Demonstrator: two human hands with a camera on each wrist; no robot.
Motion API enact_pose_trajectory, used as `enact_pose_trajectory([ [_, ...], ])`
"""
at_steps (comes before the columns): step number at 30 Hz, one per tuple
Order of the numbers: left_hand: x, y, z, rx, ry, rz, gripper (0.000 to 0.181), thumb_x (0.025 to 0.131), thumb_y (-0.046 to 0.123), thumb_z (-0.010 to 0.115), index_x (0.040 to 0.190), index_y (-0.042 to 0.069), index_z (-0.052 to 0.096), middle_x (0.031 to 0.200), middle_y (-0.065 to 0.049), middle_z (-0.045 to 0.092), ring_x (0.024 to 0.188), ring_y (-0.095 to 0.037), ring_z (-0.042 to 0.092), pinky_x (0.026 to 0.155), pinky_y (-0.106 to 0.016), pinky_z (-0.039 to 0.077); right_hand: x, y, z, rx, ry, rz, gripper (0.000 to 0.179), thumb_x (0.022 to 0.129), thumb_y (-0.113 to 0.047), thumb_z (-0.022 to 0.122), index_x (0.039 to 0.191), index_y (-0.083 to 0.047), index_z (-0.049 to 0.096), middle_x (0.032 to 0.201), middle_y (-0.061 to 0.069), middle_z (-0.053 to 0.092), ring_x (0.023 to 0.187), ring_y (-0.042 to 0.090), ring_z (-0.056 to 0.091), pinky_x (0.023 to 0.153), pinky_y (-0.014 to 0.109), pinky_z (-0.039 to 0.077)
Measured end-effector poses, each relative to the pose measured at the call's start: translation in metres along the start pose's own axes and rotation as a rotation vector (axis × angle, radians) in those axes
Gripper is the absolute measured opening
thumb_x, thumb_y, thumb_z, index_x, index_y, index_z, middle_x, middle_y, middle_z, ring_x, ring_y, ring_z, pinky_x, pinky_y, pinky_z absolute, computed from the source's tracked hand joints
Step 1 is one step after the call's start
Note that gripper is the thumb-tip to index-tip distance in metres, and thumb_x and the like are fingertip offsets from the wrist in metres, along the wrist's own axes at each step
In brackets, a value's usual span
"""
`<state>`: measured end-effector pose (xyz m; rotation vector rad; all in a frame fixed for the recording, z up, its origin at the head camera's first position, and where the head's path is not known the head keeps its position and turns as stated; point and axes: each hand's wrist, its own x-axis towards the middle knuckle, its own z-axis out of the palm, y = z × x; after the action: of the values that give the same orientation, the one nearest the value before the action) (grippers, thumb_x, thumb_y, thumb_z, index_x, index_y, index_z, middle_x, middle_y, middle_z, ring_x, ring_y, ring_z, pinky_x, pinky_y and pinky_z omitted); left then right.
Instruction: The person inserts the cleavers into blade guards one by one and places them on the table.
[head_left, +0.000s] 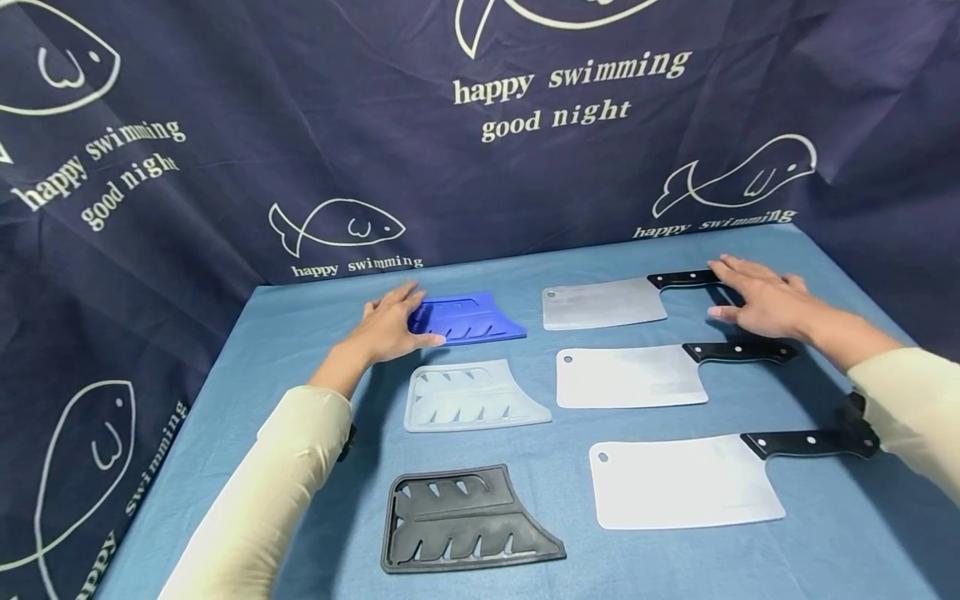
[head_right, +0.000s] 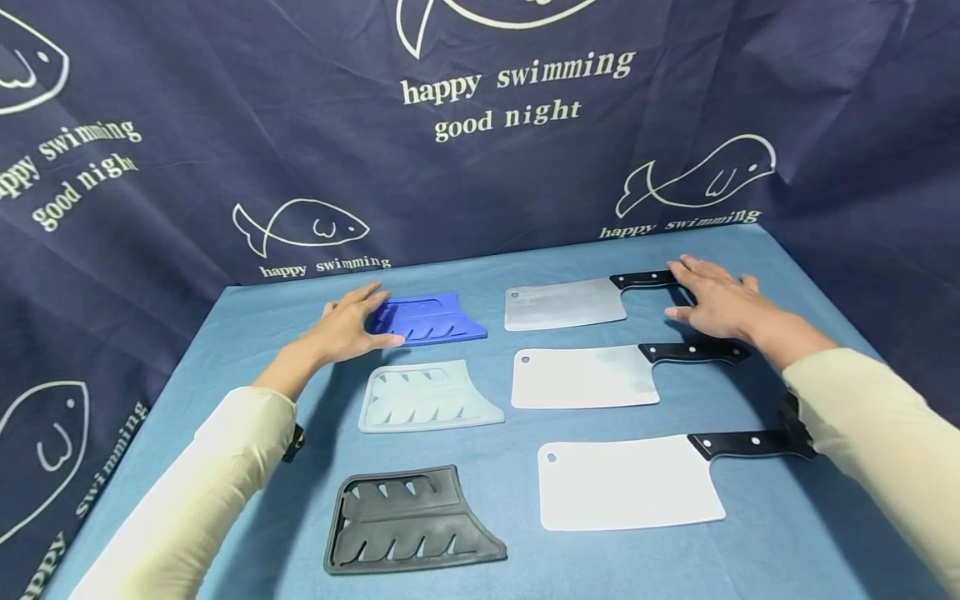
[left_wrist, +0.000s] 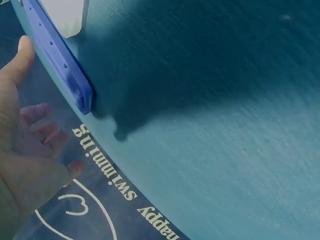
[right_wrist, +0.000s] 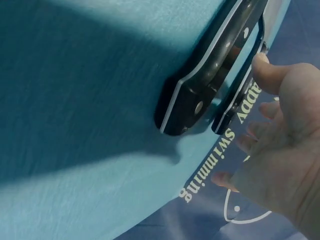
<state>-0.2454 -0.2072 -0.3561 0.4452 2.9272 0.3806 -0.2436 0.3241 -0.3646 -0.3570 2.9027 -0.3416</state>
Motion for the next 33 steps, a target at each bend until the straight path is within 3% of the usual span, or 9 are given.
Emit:
enact_pose_trajectory([
  [8,0.013,0.009,0.005,0.044,-0.097,0.003,0.102,0.077,0.065,0.067,0.153,0.011,0.025,0.159,-0.012,0.014,0.146,-0.031,0.01,0.11,-0.061,0.01,0.014,0.0,0.0,-0.012,0.012,0.014,0.08,0.095,-0.043,0.056,0.152,-0.002,0.017,0.156,0.025,0.009,0.139,0.049,0.01,0.097,0.072,0.009],
  [17,0.019,0.017,0.012,0.061,-0.188,-0.049,0.111,0.075,0.068,0.067,0.155,0.014,0.013,0.159,-0.012,0.01,0.145,-0.034,0.007,0.108,-0.066,0.01,0.024,-0.005,0.006,-0.006,-0.031,0.037,0.079,0.094,-0.044,0.058,0.151,-0.004,0.022,0.156,0.026,0.01,0.139,0.05,0.009,0.095,0.076,0.005],
  [24,0.026,0.023,0.012,0.09,-0.197,-0.06,0.113,0.072,0.065,0.072,0.155,0.014,0.014,0.156,-0.012,0.012,0.143,-0.034,0.011,0.108,-0.064,0.016,0.031,-0.004,0.007,0.023,-0.022,0.049,0.072,0.094,-0.039,0.059,0.151,-0.009,0.026,0.152,0.03,0.012,0.135,0.054,0.012,0.09,0.078,0.011],
  [33,0.039,0.035,0.01,0.151,-0.234,-0.022,0.112,0.071,0.06,0.076,0.155,0.013,0.018,0.155,-0.014,0.017,0.141,-0.035,0.016,0.107,-0.061,0.023,0.042,-0.013,0.008,0.022,-0.02,0.026,0.062,0.096,-0.028,0.056,0.149,-0.009,0.031,0.144,0.031,0.022,0.13,0.055,0.018,0.09,0.078,0.013],
])
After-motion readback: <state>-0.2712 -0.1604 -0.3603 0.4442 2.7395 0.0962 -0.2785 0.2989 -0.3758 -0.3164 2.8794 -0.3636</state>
